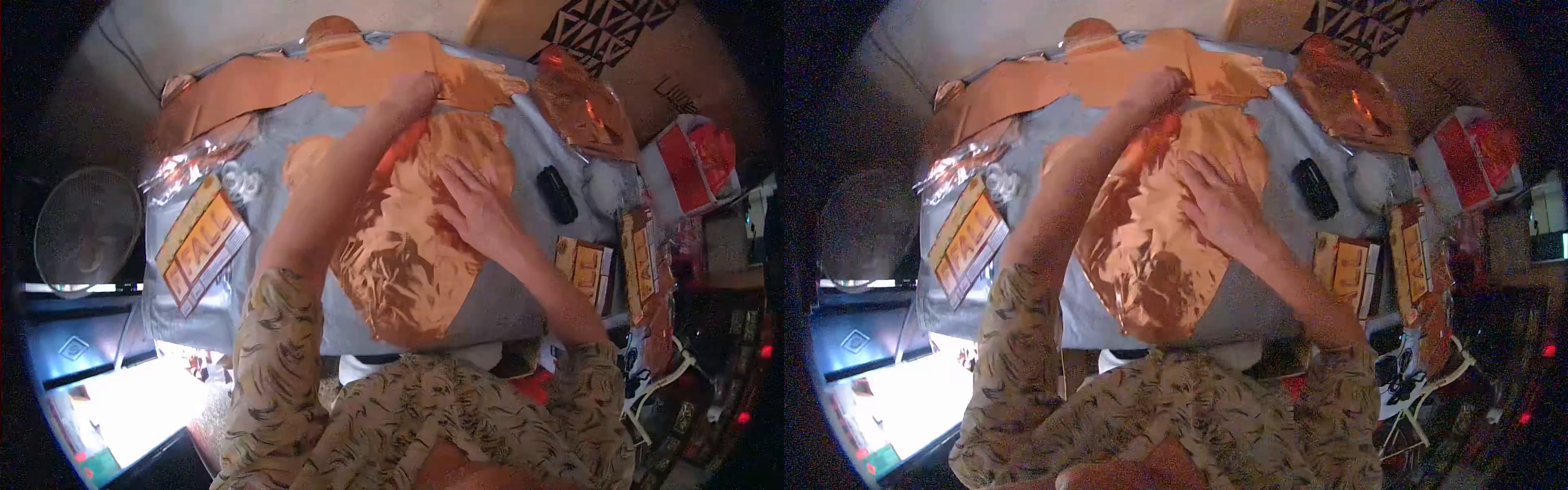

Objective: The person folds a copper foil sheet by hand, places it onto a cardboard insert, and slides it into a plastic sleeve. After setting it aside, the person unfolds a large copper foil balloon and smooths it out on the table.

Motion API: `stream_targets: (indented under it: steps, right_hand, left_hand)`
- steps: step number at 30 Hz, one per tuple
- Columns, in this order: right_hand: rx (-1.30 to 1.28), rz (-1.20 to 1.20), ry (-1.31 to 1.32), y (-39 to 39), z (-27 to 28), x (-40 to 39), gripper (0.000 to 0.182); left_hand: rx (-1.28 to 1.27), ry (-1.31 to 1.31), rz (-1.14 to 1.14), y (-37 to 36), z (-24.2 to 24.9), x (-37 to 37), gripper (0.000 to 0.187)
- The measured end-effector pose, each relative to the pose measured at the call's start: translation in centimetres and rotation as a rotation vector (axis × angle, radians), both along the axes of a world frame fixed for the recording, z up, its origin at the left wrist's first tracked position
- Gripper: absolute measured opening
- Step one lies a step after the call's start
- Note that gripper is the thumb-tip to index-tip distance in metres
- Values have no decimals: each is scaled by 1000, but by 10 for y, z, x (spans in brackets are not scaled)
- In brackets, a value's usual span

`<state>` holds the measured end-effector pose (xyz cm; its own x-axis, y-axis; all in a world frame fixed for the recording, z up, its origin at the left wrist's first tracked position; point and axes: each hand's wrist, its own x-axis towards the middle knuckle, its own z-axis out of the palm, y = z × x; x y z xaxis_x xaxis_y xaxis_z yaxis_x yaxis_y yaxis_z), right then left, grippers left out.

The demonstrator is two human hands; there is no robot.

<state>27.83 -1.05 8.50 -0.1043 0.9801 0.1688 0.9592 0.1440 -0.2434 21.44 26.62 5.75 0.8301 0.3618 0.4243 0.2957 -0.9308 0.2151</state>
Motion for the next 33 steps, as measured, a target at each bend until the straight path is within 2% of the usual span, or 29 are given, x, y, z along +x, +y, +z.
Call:
stream_targets:
  steps: [2, 5, 8, 11, 13, 15, 17, 21, 23, 24, 26, 28, 30, 32, 33]
  right_hand:
    - [-8, -11, 18, 5, -1, 18, 59]
    - [-33, -50, -2, 7, 3, 41, 57]
    - [27, -40, 141, 14, 6, 56, 55]
    - [-37, -51, 136, 27, 8, 66, 54]
    - [91, -53, 114, 40, -13, 79, 54]
    - [96, -51, 134, 48, -9, 83, 54]
    - [106, -53, 156, 56, -8, 87, 55]
    - [110, -104, 156, 68, -13, 97, 55]
    - [154, -95, 130, 73, -13, 99, 55]
    - [152, -117, 170, 75, -10, 98, 55]
    - [150, -136, 210, 82, -9, 98, 54]
    - [286, -110, 117, 91, -11, 100, 50]
    - [346, -88, 21, 103, -11, 99, 49]
    - [408, -71, -77, 116, -11, 97, 48]
    - [408, -57, -202, 123, -12, 95, 49]
  left_hand:
    - [-38, 293, 146, 4, 2, 17, 19]
    - [40, 258, 84, 22, -7, 31, 21]
    - [104, 360, 76, 15, -14, 33, 19]
    - [65, 234, -13, 14, -18, 22, 20]
    - [33, 197, -44, 28, -29, 26, 21]
    - [6, 158, -73, 39, -42, 30, 21]
    - [145, 235, 45, 39, -42, 32, 22]
    - [169, 218, 154, 30, -29, 33, 23]
    - [53, 134, 349, 32, -32, 33, 21]
    - [55, 133, 350, 43, -42, 33, 21]
    - [-637, -255, 265, 64, -58, 35, 23]
    - [-603, -235, 316, 45, -29, 26, 24]
    - [-570, -214, 367, 43, -26, 23, 25]
    - [-778, -265, 325, 42, -24, 24, 25]
    - [-777, -264, 322, 42, -25, 25, 25]
